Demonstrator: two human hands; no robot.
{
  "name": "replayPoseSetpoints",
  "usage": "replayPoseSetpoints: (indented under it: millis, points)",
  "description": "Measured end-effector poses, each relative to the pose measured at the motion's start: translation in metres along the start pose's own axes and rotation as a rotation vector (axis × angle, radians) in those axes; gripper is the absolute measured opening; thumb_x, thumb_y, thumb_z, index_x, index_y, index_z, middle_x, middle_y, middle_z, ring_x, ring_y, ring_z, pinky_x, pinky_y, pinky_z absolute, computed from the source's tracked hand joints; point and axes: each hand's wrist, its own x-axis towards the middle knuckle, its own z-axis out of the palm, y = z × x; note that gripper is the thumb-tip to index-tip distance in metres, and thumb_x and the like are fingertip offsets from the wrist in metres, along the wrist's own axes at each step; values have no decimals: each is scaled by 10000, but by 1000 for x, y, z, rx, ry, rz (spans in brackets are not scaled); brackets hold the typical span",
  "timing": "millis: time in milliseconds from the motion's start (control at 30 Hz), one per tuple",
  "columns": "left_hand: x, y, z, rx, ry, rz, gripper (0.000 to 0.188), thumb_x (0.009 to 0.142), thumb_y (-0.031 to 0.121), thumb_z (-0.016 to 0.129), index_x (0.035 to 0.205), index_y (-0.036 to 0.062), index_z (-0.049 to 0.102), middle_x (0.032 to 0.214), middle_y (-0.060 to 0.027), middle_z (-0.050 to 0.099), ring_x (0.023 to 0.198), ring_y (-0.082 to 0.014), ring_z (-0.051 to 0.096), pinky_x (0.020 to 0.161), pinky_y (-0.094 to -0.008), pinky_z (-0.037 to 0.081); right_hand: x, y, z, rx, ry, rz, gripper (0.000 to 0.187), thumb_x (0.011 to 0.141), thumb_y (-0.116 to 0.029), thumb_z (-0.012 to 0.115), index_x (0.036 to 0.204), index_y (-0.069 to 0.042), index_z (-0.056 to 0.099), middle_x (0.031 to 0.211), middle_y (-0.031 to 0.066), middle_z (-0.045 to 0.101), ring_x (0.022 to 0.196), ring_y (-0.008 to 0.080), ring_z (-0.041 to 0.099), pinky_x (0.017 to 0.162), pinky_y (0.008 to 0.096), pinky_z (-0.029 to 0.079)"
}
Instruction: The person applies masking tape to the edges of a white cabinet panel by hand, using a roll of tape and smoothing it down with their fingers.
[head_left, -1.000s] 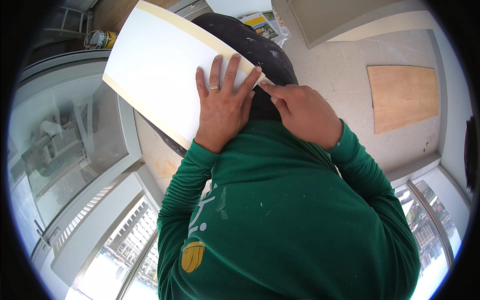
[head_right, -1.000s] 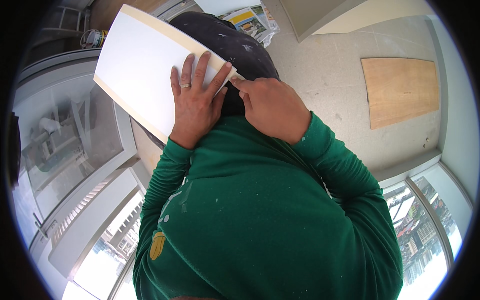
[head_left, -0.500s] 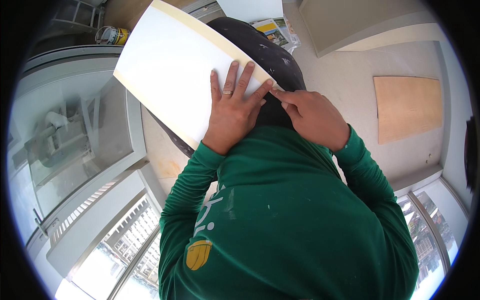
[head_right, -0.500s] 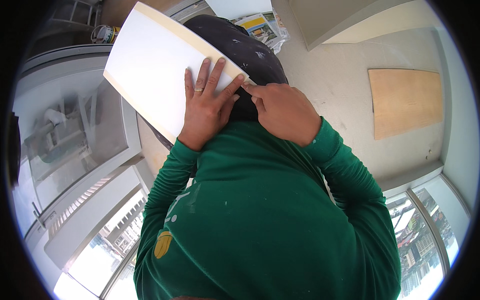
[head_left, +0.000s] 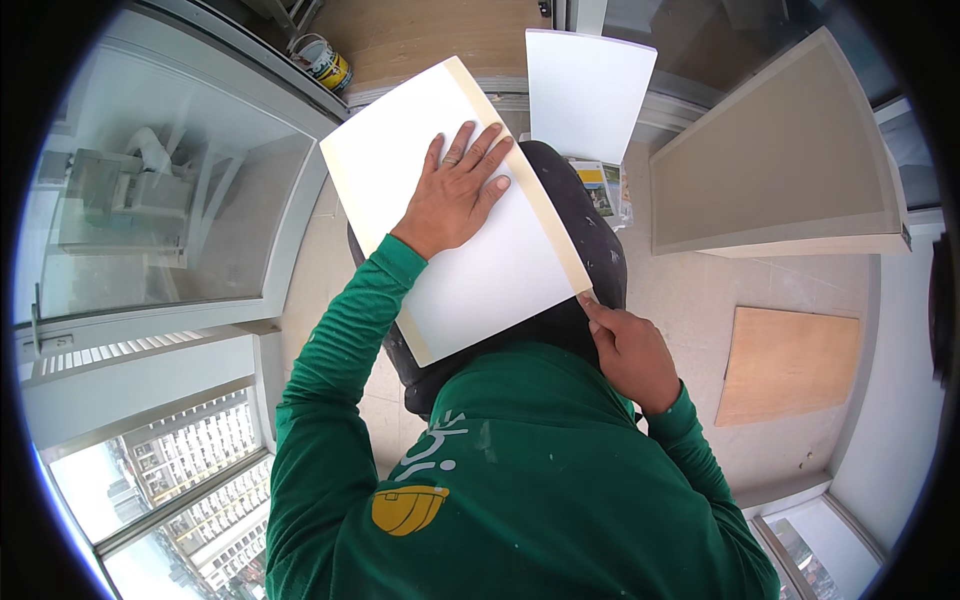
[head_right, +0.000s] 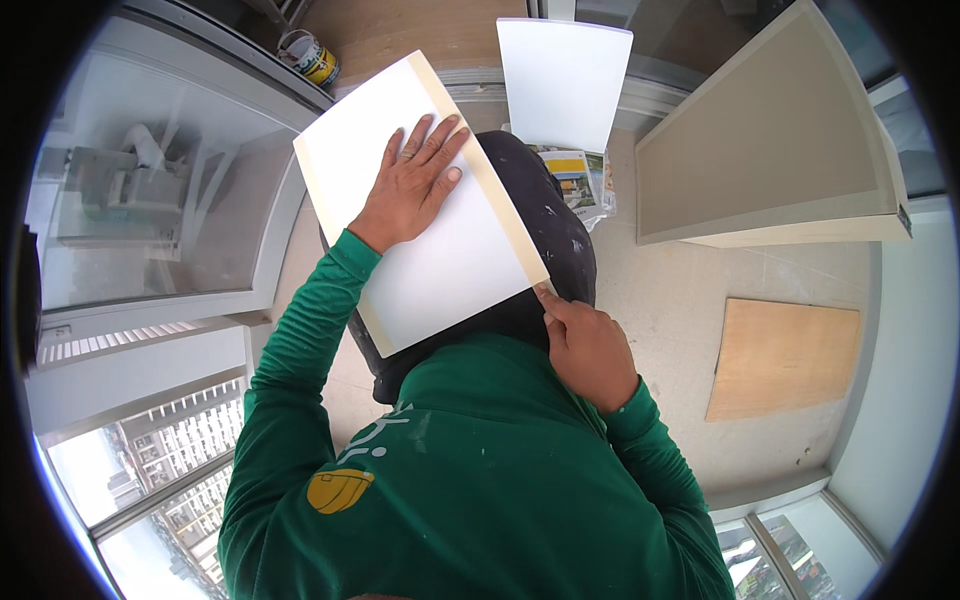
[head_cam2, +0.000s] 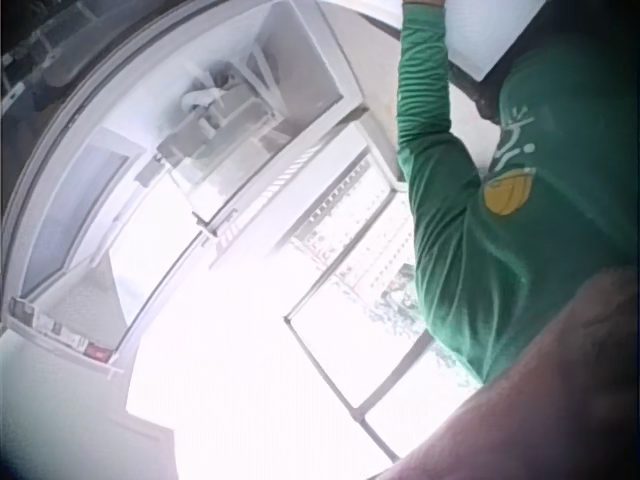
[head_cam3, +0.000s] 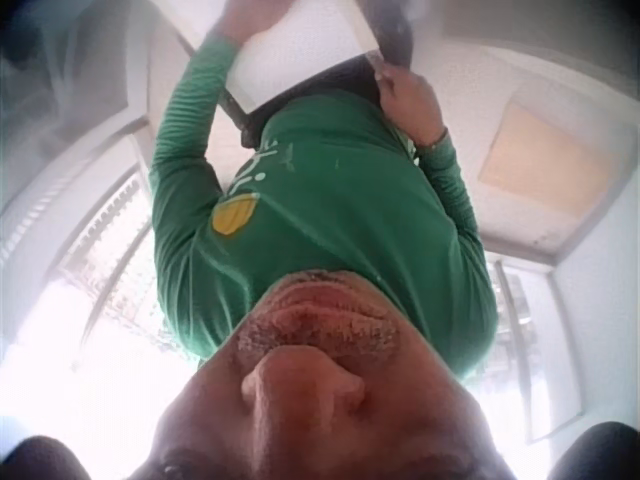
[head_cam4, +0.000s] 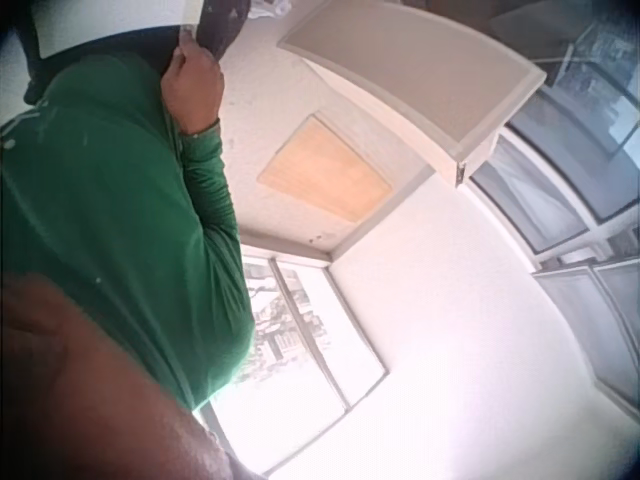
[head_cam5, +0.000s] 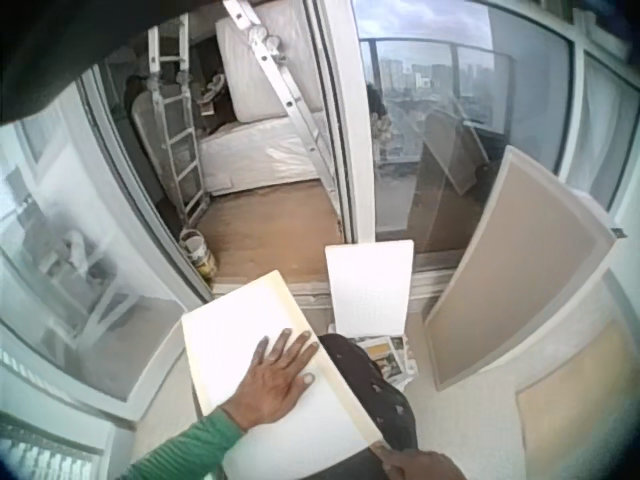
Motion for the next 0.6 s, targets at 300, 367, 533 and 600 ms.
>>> replayPoseSetpoints:
  millis: [300, 367, 533, 600]
  points:
    - [79, -92, 16, 10, -42, -227, 679, 1159, 596, 226, 1722, 232, 330, 1799, -41, 288, 1678, -311, 194, 1347, -587, 118, 2, -2, -1, 4, -9, 32, 430, 1017, -94, 628, 1436, -151, 708, 851, 214, 694, 773, 422, 686, 745, 500, 551]
    - [86, -105, 17, 3, -20, -253, 662, 1160, 587, 244, 1717, 243, 345, 1790, -46, 310, 1675, -312, 208, 1336, -612, 144, 1, -5, -2, -18, -25, 35, 444, 1031, -88, 615, 1462, -160, 692, 884, 236, 709, 779, 409, 696, 753, 450, 562]
    - [107, -137, 25, -84, 124, -309, 645, 1114, 611, 430, 1629, 231, 506, 1649, -132, 533, 1570, -363, 434, 1299, -637, 237, -1, -5, -1, -25, -12, -1, 470, 1017, -66, 610, 1473, -150, 684, 859, 211, 710, 770, 404, 691, 759, 464, 564]
    - [126, -138, 21, -192, 23, -468, 670, 1051, 676, 528, 1517, 210, 654, 1462, -178, 693, 1414, -395, 608, 1263, -568, 344, -2, -4, 1, -25, 12, 15, 470, 1015, -57, 608, 1470, -146, 687, 855, 201, 713, 770, 399, 691, 760, 469, 565]
